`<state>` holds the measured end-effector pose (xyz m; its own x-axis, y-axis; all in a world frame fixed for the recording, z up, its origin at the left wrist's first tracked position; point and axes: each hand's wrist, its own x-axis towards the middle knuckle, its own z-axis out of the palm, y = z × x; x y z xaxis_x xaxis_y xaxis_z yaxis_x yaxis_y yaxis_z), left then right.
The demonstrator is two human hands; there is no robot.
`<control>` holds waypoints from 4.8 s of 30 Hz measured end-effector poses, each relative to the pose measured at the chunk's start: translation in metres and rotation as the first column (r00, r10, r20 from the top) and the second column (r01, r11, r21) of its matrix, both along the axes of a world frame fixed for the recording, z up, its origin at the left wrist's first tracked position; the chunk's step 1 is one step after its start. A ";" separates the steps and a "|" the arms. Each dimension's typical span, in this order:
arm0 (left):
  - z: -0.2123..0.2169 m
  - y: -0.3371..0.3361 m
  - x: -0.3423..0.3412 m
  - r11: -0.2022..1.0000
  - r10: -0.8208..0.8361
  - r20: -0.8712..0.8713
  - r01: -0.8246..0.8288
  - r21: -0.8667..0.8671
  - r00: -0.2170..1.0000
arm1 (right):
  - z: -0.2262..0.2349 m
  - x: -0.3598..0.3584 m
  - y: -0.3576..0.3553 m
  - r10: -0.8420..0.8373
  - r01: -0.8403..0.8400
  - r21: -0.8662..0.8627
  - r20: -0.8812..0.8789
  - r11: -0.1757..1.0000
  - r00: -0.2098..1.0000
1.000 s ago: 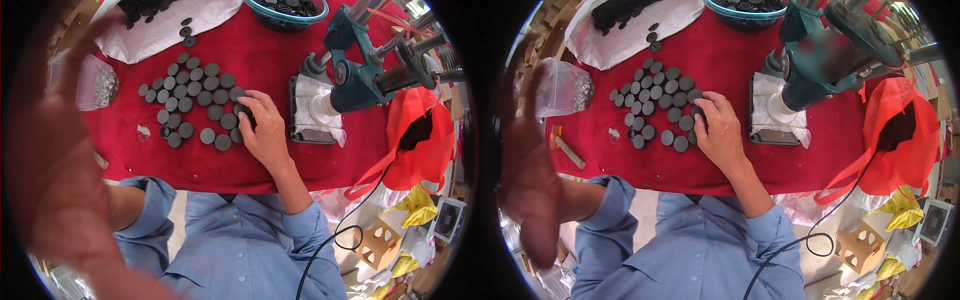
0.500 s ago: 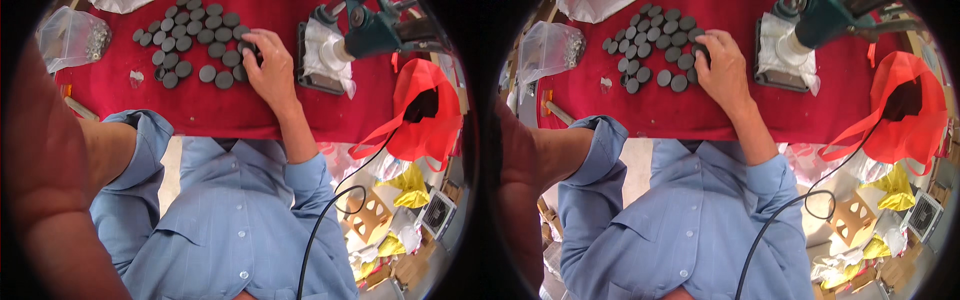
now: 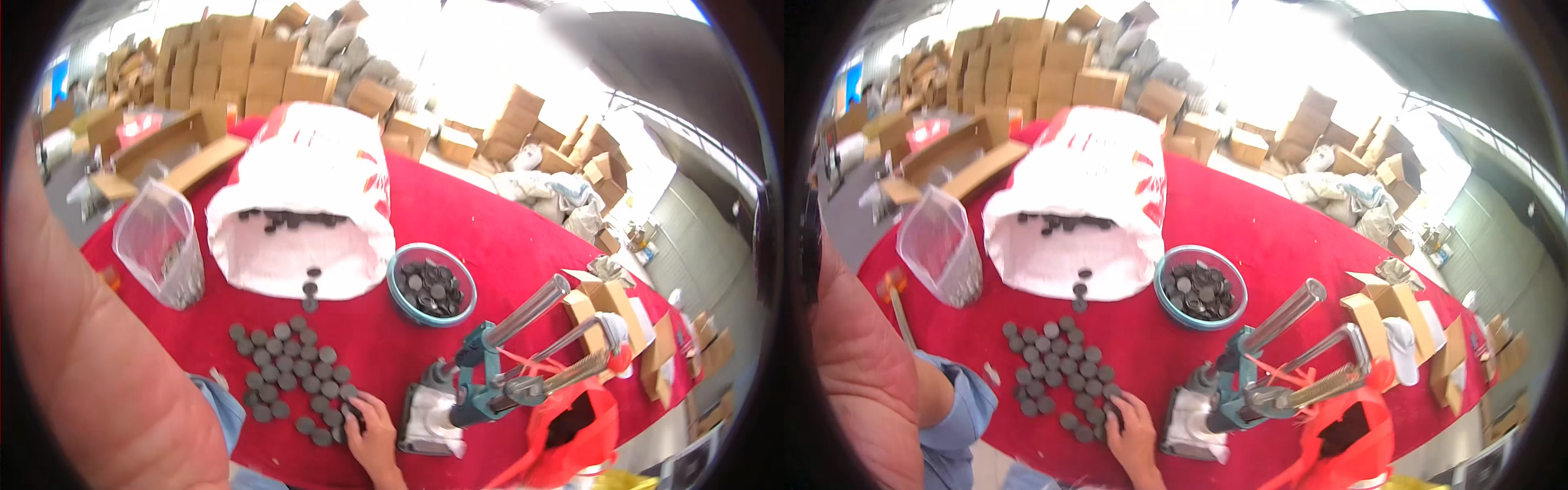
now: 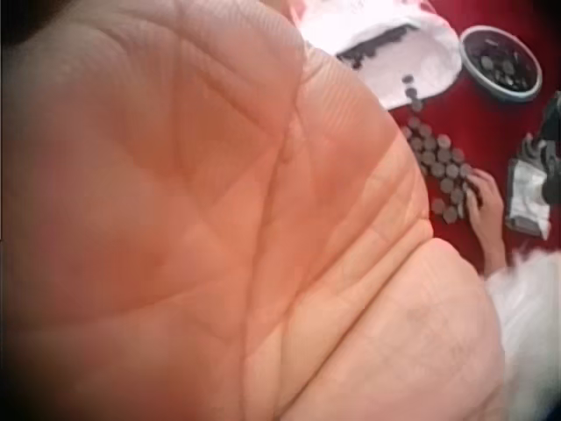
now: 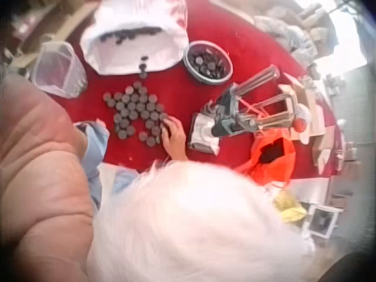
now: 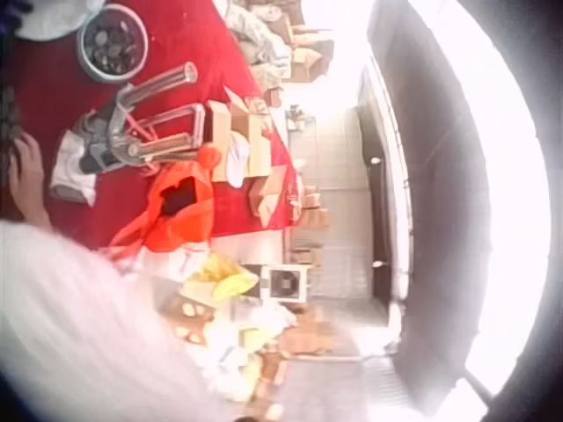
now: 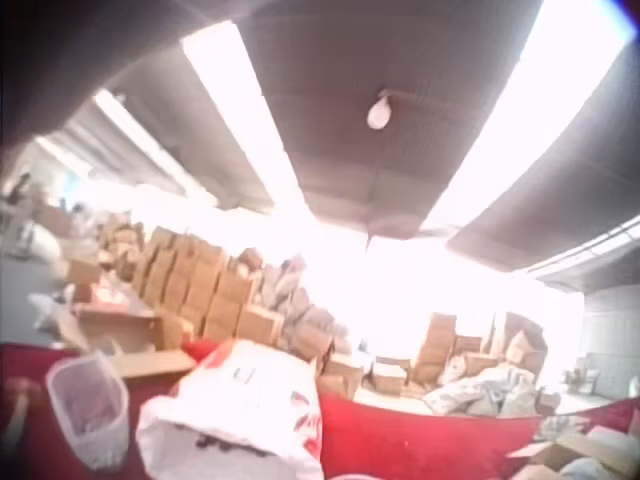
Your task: Assembling small black components using a manual press.
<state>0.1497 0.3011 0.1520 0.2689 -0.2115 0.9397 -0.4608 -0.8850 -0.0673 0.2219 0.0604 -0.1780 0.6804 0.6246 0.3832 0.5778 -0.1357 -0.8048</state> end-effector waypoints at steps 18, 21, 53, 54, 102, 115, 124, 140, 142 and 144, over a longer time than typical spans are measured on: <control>-0.134 -0.031 -0.061 0.932 -0.247 -0.582 0.026 -0.360 0.774 | 0.008 0.029 0.016 -0.001 -0.005 0.050 0.117 0.999 0.993; -0.137 -0.041 -0.071 0.924 -0.260 -0.597 0.017 -0.381 0.759 | 0.007 0.022 0.012 -0.012 0.011 0.051 0.029 0.999 1.000; -0.098 0.004 -0.050 0.993 -0.102 -0.266 0.082 -0.085 0.959 | 0.016 0.020 0.007 -0.009 0.009 0.017 -0.004 1.000 1.000; -0.095 0.004 -0.055 0.995 -0.087 -0.254 0.070 -0.076 0.963 | 0.016 0.018 0.006 -0.013 0.013 0.016 -0.010 1.000 1.000; -0.296 -0.027 -0.142 0.708 0.189 -0.766 -0.626 -0.327 0.615 | 0.058 0.003 0.029 0.020 0.042 -0.163 0.365 0.986 0.931; -0.256 -0.047 -0.109 0.773 0.044 -0.679 -0.456 -0.442 0.733 | 0.073 -0.005 0.057 0.339 -0.537 -0.154 -0.627 0.829 0.702; -0.277 0.047 -0.083 0.692 0.302 -0.799 -0.696 -0.192 0.520 | 0.101 0.145 0.102 0.159 0.323 0.425 -0.779 0.846 0.607; -0.299 0.047 -0.078 0.807 0.313 -0.885 -0.589 0.055 0.345 | 0.040 0.059 0.166 0.473 -0.285 -0.481 0.333 0.829 0.816; -0.300 0.045 -0.079 0.804 0.321 -0.884 -0.590 0.067 0.339 | 0.035 0.056 0.164 0.446 -0.231 -0.461 0.438 0.857 0.781; -0.299 0.043 -0.079 0.805 0.333 -0.881 -0.588 0.081 0.335 | 0.035 0.054 0.166 0.452 -0.236 -0.472 0.420 0.849 0.787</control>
